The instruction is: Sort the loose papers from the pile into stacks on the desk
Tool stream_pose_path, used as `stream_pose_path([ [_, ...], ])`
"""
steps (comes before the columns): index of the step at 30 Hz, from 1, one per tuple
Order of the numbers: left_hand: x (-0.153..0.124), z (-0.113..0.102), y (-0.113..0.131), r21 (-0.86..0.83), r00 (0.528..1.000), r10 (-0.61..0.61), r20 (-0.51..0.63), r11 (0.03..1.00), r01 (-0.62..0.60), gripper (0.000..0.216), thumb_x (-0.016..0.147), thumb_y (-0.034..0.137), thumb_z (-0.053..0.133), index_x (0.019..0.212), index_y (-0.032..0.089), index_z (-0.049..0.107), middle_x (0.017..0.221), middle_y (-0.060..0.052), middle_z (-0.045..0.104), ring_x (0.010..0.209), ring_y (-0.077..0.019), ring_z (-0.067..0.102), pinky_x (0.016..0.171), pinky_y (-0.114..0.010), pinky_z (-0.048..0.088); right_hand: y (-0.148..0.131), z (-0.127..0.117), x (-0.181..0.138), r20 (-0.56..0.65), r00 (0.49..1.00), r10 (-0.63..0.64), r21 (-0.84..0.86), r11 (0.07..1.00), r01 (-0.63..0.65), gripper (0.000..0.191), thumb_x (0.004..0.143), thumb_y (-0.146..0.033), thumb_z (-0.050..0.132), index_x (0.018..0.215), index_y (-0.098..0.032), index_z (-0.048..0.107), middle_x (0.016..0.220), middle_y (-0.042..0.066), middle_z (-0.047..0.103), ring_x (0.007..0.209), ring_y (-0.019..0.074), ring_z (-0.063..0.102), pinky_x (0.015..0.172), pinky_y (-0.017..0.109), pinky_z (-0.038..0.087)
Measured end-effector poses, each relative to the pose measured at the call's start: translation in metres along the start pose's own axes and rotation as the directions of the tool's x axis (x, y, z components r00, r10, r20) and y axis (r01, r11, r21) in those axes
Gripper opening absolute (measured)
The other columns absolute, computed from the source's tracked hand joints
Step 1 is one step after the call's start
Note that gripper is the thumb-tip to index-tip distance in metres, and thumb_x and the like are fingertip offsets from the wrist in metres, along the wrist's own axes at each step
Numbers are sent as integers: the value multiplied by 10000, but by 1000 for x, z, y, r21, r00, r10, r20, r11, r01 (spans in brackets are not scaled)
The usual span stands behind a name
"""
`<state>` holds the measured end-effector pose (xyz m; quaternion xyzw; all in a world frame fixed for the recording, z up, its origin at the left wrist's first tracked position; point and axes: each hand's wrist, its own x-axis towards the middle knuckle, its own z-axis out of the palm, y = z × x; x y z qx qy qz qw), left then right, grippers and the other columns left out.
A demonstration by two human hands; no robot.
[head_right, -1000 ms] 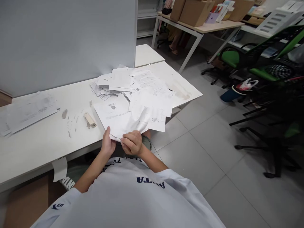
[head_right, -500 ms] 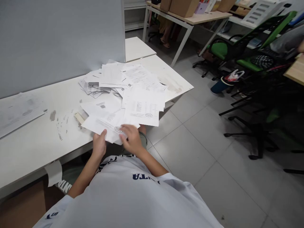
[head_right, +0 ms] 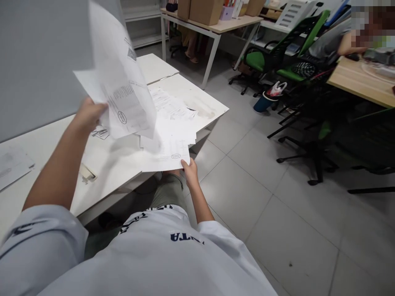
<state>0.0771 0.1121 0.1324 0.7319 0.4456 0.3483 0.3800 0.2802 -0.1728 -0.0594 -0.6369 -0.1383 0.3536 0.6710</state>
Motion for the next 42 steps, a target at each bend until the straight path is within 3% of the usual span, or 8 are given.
stream_pose_path([
  [6, 39, 40, -63, 276, 933, -274, -235, 901, 334, 311, 842, 148, 576, 1102, -6, 647, 1165, -230, 685, 1075, -312, 656, 960, -442, 502, -19, -29, -25, 119, 992, 35, -4, 999, -35, 392, 624, -469, 755, 855, -165, 664, 674, 2, 633, 559, 118, 475, 477, 252, 386],
  [16, 24, 24, -56, 348, 938, -97, -333, 912, 218, 278, 941, 320, 474, 994, 119, 657, 1267, -237, 608, 1325, -372, 441, 1120, -538, 297, -49, -41, -26, 136, 979, -155, -36, 986, 161, 370, 682, -499, 755, 884, -192, 711, 817, 49, 720, 693, 191, 590, 581, 301, 468],
  [21, -53, 21, -62, -297, 859, -188, -477, 954, 44, 349, 949, 470, 490, 954, 143, 613, 1062, -145, 681, 1069, -264, 635, 1009, -407, 464, -69, -39, -21, 209, 952, -224, 165, 968, 191, 434, 658, -481, 784, 1002, -230, 704, 1012, 71, 755, 925, 266, 685, 806, 397, 549],
  [26, -165, 67, -71, -845, 767, -533, -357, 535, -22, 302, 971, 349, 447, 1134, 164, 621, 1240, -138, 669, 1178, -183, 628, 1029, -310, 474, -60, 7, -22, 257, 961, -103, 245, 969, 38, 411, 658, -406, 775, 1009, -214, 684, 1077, 79, 749, 906, 253, 692, 713, 367, 575],
  [29, -212, 98, -66, -943, 749, -642, -164, 325, 72, 373, 962, 398, 464, 1208, 176, 634, 1324, -138, 641, 1242, -201, 601, 1044, -328, 479, -32, 45, -41, 313, 949, 41, 196, 975, -107, 408, 628, -405, 777, 965, -204, 664, 998, 74, 754, 757, 221, 674, 573, 331, 552],
  [33, -251, 112, -52, -980, 830, -556, -45, 184, 70, 418, 920, 345, 468, 1264, 174, 630, 1342, -133, 637, 1284, -236, 577, 1067, -382, 474, 4, 70, -73, 380, 918, 110, 30, 991, -131, 381, 625, -431, 767, 886, -210, 599, 879, 62, 732, 641, 190, 629, 505, 302, 499],
  [37, -272, 111, -45, -980, 902, -430, 37, 160, 117, 473, 860, 256, 477, 1308, 183, 608, 1362, -128, 626, 1307, -269, 559, 1078, -453, 467, 13, 65, -84, 390, 917, -85, -221, 958, 183, 289, 679, -422, 701, 836, -229, 553, 789, 29, 673, 649, 186, 582, 549, 308, 468],
  [42, -272, 115, -53, -968, 858, -513, 39, 192, 159, 521, 832, 125, 561, 1349, 191, 572, 1390, -117, 610, 1325, -252, 546, 1102, -423, 458, 13, 45, -81, 497, 841, -211, -475, 745, 468, 325, 773, -523, 632, 702, -226, 521, 699, 2, 569, 644, 170, 498, 585, 295, 412],
])
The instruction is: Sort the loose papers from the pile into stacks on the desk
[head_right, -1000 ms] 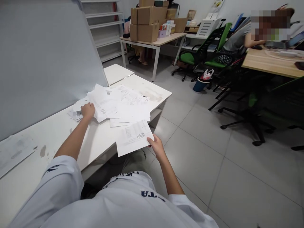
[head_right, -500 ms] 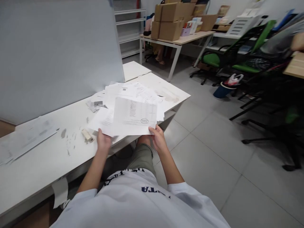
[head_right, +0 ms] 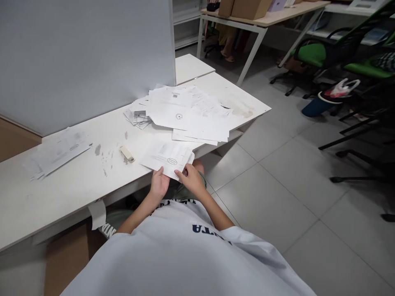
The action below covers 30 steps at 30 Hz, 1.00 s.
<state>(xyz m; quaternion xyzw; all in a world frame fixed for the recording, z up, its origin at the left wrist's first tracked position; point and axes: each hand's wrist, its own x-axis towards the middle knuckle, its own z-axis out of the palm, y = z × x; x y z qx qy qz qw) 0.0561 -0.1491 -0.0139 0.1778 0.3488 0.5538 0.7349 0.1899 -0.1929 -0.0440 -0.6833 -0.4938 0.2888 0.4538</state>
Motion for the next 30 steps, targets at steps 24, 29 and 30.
stream_pose_path([
  [24, 40, -109, 88, 664, 696, 686, 212, 422, -618, 711, 716, 567, 795, 1242, 206, 481, 1061, -87, 589, 1041, -199, 606, 958, -337, 470, -10, 32, 96, 212, 946, -246, 557, 826, 90, 500, 768, -629, 692, 1087, -254, 605, 1097, 58, 679, 1099, 258, 605, 988, 397, 476],
  [29, 31, -94, 85, 652, 601, 772, 209, 348, -673, 470, 826, 566, 692, 1090, 203, 550, 917, -38, 564, 917, -179, 621, 948, -345, 477, -23, 35, 91, 97, 974, -203, 561, 820, 115, 367, 800, -578, 668, 937, -249, 585, 950, 37, 651, 961, 236, 605, 907, 377, 483],
  [30, 30, -93, 86, 649, 583, 787, 203, 337, -682, 468, 829, 553, 695, 1105, 205, 548, 936, -42, 567, 922, -177, 620, 948, -341, 476, -24, 35, 90, 85, 974, -209, 556, 822, 128, 362, 798, -573, 670, 932, -248, 583, 946, 39, 647, 956, 236, 600, 903, 376, 481],
])
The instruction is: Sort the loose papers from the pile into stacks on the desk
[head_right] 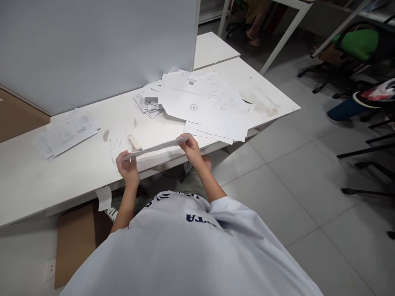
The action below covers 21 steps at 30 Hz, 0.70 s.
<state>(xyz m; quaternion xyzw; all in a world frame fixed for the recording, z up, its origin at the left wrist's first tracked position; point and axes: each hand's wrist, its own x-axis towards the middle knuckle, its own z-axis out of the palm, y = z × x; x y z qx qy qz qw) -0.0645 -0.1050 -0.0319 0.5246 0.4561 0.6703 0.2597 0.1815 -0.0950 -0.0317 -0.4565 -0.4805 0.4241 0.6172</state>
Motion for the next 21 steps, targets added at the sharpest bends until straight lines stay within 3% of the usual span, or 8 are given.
stream_pose_path([
  [6, -3, -4, -3, 8, 998, -53, -18, 999, 53, 603, 770, 611, 721, 1153, 192, 519, 1100, -110, 600, 1058, -221, 609, 942, -341, 483, 2, 0, -7, -3, 1000, 24, -71, 997, -25, 436, 775, -619, 651, 971, -238, 570, 966, 55, 649, 953, 241, 591, 895, 382, 486],
  [13, -13, -13, 4, 98, 991, -133, -33, 986, 135, 453, 803, 589, 699, 966, 182, 588, 905, -50, 625, 876, -171, 631, 847, -295, 503, -8, 3, -15, -86, 996, -22, -48, 999, 18, 285, 808, -513, 636, 852, -240, 567, 833, 12, 594, 829, 197, 557, 815, 336, 483],
  [18, -23, -22, 5, 158, 964, -231, 131, 965, 210, 444, 870, 547, 644, 1146, 202, 610, 1116, -104, 657, 1050, -206, 635, 960, -334, 487, -17, 9, -28, -81, 995, 57, -106, 992, -65, 281, 809, -518, 611, 832, -240, 577, 833, 23, 611, 849, 211, 555, 820, 357, 491],
  [21, -30, -27, 1, 197, 963, -233, 132, 959, 205, 414, 912, 546, 580, 1146, 206, 624, 1181, -114, 656, 1144, -226, 614, 1033, -365, 450, -23, 11, -37, -62, 995, 77, -111, 990, -84, 254, 811, -496, 614, 848, -246, 593, 835, 24, 631, 856, 218, 568, 825, 368, 497],
])
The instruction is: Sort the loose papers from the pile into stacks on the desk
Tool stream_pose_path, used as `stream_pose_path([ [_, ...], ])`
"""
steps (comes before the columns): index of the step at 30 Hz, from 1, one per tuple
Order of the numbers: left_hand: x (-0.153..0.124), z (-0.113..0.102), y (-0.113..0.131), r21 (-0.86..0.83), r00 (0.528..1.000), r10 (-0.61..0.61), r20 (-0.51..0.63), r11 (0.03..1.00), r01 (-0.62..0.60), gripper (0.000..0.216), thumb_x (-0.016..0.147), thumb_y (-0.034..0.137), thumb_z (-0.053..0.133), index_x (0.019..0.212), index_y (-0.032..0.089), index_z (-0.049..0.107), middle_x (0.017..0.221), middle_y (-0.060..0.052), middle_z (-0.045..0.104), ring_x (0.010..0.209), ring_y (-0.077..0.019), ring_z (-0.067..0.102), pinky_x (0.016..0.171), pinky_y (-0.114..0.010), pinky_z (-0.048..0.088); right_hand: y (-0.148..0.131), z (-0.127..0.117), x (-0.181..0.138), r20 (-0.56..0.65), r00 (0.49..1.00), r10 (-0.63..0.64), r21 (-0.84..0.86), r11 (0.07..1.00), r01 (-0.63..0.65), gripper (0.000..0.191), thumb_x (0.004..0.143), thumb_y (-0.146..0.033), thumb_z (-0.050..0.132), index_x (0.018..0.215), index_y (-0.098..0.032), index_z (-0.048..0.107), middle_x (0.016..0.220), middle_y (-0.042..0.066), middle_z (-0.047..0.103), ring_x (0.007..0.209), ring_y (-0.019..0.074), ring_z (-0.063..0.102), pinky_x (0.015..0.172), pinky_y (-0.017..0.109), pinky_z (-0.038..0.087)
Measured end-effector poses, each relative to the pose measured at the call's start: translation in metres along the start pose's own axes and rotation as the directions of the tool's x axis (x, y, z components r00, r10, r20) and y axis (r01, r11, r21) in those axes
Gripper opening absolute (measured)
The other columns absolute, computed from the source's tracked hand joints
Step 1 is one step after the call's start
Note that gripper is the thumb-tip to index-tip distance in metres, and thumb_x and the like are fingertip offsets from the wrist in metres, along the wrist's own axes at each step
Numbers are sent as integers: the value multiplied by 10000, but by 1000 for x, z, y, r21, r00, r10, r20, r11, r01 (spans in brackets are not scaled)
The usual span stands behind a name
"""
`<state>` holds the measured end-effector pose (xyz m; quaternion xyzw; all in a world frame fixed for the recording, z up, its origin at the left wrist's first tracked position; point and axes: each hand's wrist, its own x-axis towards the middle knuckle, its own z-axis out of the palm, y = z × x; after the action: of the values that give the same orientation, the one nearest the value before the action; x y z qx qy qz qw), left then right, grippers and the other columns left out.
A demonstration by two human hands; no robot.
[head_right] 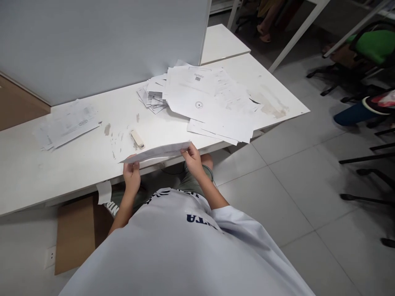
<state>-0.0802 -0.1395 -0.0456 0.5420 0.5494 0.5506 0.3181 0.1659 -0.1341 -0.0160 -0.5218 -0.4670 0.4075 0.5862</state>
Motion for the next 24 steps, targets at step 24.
stream_pose_path([
  [24, -37, -8, 14, 1, 928, -349, -129, 936, 352, 582, 798, 237, 656, 1342, 182, 456, 778, 6, 641, 625, -118, 589, 643, -256, 469, -2, -29, 64, 397, 824, 405, -397, 885, -244, 74, 714, -261, 638, 743, -194, 625, 686, 19, 625, 670, 181, 558, 599, 284, 432],
])
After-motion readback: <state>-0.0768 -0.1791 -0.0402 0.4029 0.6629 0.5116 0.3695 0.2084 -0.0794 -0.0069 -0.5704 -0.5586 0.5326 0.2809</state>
